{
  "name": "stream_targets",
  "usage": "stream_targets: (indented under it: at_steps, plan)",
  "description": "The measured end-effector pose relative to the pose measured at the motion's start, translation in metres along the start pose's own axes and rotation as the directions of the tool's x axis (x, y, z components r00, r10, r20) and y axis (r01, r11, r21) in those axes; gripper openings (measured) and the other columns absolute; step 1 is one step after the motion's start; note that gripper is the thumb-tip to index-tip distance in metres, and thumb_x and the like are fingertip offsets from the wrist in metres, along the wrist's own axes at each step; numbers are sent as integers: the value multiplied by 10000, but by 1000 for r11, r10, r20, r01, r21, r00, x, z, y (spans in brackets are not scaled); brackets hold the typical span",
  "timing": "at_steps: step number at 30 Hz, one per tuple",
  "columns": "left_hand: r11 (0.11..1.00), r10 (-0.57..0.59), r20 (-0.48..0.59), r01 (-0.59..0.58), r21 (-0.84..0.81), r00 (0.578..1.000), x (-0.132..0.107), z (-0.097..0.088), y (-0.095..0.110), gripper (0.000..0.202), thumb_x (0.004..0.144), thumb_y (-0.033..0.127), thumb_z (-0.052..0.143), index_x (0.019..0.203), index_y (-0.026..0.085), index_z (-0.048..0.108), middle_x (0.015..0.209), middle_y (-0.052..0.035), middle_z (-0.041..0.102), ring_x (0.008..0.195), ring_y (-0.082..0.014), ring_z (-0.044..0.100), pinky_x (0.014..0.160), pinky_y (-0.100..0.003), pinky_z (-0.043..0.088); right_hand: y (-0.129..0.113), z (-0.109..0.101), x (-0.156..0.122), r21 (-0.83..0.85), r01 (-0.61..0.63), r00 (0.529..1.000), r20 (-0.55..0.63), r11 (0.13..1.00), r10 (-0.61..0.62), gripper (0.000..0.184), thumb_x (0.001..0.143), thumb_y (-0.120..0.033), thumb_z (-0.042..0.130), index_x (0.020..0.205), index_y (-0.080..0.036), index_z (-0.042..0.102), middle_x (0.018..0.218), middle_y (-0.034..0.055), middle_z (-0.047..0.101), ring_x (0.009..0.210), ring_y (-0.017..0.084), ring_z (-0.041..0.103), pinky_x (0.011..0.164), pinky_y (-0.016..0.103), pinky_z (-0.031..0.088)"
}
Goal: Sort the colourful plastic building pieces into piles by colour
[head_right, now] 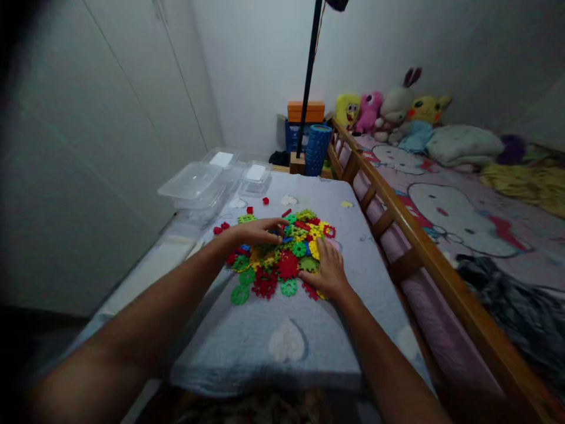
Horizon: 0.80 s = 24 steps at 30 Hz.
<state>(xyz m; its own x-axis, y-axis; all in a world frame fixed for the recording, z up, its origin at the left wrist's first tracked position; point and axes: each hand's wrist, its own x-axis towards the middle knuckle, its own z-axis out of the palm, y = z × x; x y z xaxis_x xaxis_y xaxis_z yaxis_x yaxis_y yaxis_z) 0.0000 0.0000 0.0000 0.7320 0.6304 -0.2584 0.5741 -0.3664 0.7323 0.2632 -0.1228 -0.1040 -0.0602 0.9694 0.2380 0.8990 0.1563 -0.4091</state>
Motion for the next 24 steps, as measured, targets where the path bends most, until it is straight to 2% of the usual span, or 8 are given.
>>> stream_targets:
  at_steps: [4, 6, 10, 12, 13, 15, 17, 24]
  plan:
    - [989, 150, -201, -145, 41, 968, -25, 18, 0, 603, 861, 438, 620, 1417, 211, 557, 1472, -110, 606, 1338, -282, 573, 1144, -422, 446, 2, 1, 1, 17, 18, 1000, 5, 1000, -19, 1094, 712, -587, 763, 1610, -150, 316, 1594, 225, 412, 1502, 401, 350, 1217, 594, 315]
    - [986, 157, -338, -128, 109, 928, -40, 22, -10, 573, 880, 470, 604, 1397, 224, 574, 1493, -112, 579, 1368, -292, 539, 1167, -448, 422, 3, 1, 3, 39, 38, 999, 16, 999, -38, 1096, 712, -575, 765, 1618, -168, 302, 1596, 218, 409, 1497, 395, 362, 1215, 588, 322]
    - [947, -46, -597, 225, 229, 801, -67, 29, -46, 681, 845, 591, 644, 1415, 229, 560, 1520, -141, 515, 1436, -362, 438, 1205, -543, 343, 3, 4, 10, 96, 72, 997, 27, 993, -75, 1083, 706, -512, 772, 1625, -207, 288, 1591, 199, 424, 1484, 387, 390, 1213, 585, 331]
    - [898, -165, -655, 387, 210, 738, -74, 35, -61, 759, 833, 660, 636, 1428, 197, 551, 1472, -178, 528, 1403, -404, 455, 1167, -576, 369, 2, 5, 14, 131, 82, 996, 31, 988, -87, 1072, 702, -448, 766, 1628, -210, 281, 1594, 192, 427, 1483, 378, 397, 1222, 577, 322]
    - [882, -187, -661, 421, 213, 727, -75, 39, -67, 770, 844, 676, 618, 1427, 178, 552, 1437, -189, 545, 1376, -406, 474, 1151, -572, 383, 1, 5, 17, 149, 86, 995, 33, 985, -92, 1066, 700, -414, 758, 1628, -204, 279, 1596, 191, 428, 1483, 374, 400, 1228, 571, 317]
    - [873, -174, -663, 425, 238, 728, -73, 47, -72, 770, 849, 688, 608, 1415, 169, 562, 1410, -186, 557, 1372, -391, 471, 1154, -541, 382, -3, 6, 21, 190, 91, 994, 38, 978, -100, 1049, 696, -361, 740, 1625, -191, 286, 1597, 190, 430, 1481, 367, 406, 1235, 562, 313]
    - [894, -128, -642, 368, 255, 756, -69, 55, -70, 729, 867, 677, 597, 1433, 221, 544, 1403, -145, 573, 1356, -351, 493, 1143, -512, 398, -8, 6, 26, 236, 97, 993, 35, 967, -109, 1024, 695, -326, 721, 1618, -181, 303, 1595, 187, 434, 1482, 359, 408, 1241, 555, 311]
    - [932, -26, -541, 216, 292, 841, -59, 63, -48, 733, 889, 699, 561, 1437, 212, 562, 1508, -153, 549, 1413, -361, 486, 1171, -529, 386, -22, 15, 45, 463, 51, 999, -35, 885, -39, 878, 679, -242, 651, 1530, -192, 444, 1537, 149, 506, 1439, 309, 475, 1239, 497, 342]
